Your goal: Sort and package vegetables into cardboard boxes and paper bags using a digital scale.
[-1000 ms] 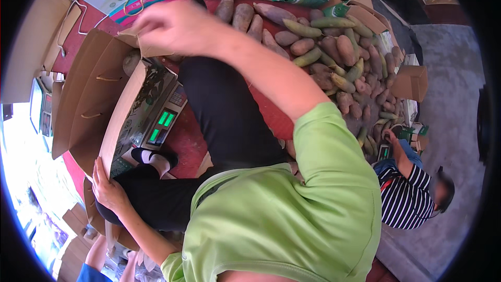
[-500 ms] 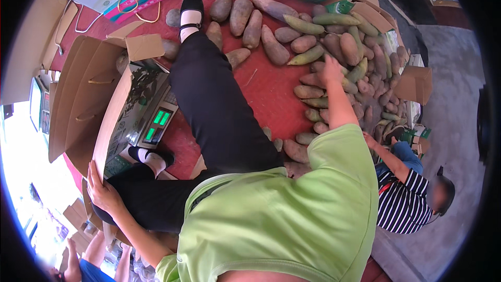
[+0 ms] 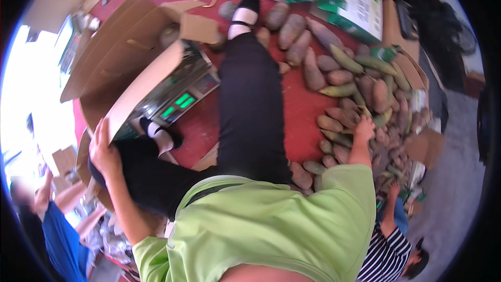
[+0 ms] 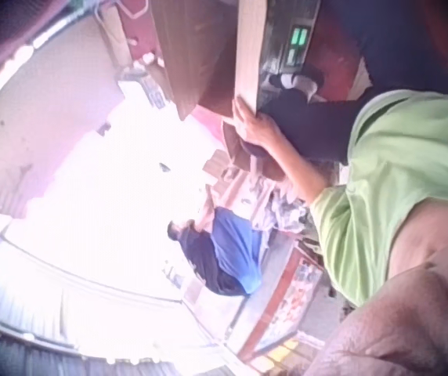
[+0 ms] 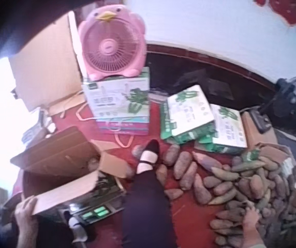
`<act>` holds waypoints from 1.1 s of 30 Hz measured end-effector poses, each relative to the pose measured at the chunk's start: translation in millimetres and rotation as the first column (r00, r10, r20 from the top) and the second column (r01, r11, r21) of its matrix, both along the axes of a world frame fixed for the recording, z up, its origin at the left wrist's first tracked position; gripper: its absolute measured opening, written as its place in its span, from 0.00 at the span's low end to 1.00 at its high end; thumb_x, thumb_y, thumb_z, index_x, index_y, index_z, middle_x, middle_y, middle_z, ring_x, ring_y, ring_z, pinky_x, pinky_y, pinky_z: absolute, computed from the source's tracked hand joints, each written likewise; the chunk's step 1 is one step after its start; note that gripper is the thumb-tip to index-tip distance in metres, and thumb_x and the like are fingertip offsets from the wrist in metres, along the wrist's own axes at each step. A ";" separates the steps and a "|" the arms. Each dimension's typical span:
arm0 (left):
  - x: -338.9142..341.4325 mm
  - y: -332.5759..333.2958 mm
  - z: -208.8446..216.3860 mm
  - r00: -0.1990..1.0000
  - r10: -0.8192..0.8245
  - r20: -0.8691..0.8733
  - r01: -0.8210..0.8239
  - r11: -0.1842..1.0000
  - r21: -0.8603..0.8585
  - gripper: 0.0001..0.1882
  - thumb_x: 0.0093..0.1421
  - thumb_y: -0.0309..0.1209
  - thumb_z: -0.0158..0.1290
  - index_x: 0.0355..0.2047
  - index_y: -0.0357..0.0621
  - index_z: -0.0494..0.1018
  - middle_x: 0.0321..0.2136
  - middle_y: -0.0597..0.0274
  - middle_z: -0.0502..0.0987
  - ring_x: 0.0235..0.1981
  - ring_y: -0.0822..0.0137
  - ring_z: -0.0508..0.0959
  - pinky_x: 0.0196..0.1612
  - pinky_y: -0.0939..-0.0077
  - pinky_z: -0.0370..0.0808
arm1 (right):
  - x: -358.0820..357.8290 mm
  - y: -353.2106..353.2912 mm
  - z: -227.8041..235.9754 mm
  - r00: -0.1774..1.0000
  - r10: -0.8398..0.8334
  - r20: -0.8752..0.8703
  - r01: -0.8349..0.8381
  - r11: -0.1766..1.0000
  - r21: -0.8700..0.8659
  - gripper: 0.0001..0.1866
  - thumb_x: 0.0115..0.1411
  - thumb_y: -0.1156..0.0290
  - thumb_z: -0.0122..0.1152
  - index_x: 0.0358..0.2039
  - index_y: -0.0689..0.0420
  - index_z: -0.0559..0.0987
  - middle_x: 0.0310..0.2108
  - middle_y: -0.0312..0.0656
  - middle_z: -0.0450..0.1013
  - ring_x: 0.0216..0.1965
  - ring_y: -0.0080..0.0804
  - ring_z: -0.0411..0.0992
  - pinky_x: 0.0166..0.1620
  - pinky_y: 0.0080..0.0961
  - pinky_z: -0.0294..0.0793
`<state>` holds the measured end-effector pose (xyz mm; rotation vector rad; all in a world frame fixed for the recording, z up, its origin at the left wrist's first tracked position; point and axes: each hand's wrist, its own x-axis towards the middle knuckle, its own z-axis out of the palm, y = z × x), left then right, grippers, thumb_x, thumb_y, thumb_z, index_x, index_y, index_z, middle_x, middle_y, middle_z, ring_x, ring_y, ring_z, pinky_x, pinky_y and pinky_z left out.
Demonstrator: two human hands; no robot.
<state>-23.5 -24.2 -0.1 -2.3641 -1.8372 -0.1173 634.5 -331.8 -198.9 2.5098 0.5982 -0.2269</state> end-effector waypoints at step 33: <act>-4.3 2.9 1.2 0.997 -0.076 -0.010 0.076 0.988 0.132 0.18 0.53 0.25 0.46 0.45 0.49 0.72 0.44 0.62 0.76 0.47 0.60 0.75 0.50 0.67 0.70 | -329.3 392.2 258.6 -0.059 0.968 -0.244 0.601 0.230 0.765 0.17 0.56 0.74 0.61 0.47 0.59 0.72 0.40 0.36 0.73 0.41 0.22 0.71 0.45 0.21 0.71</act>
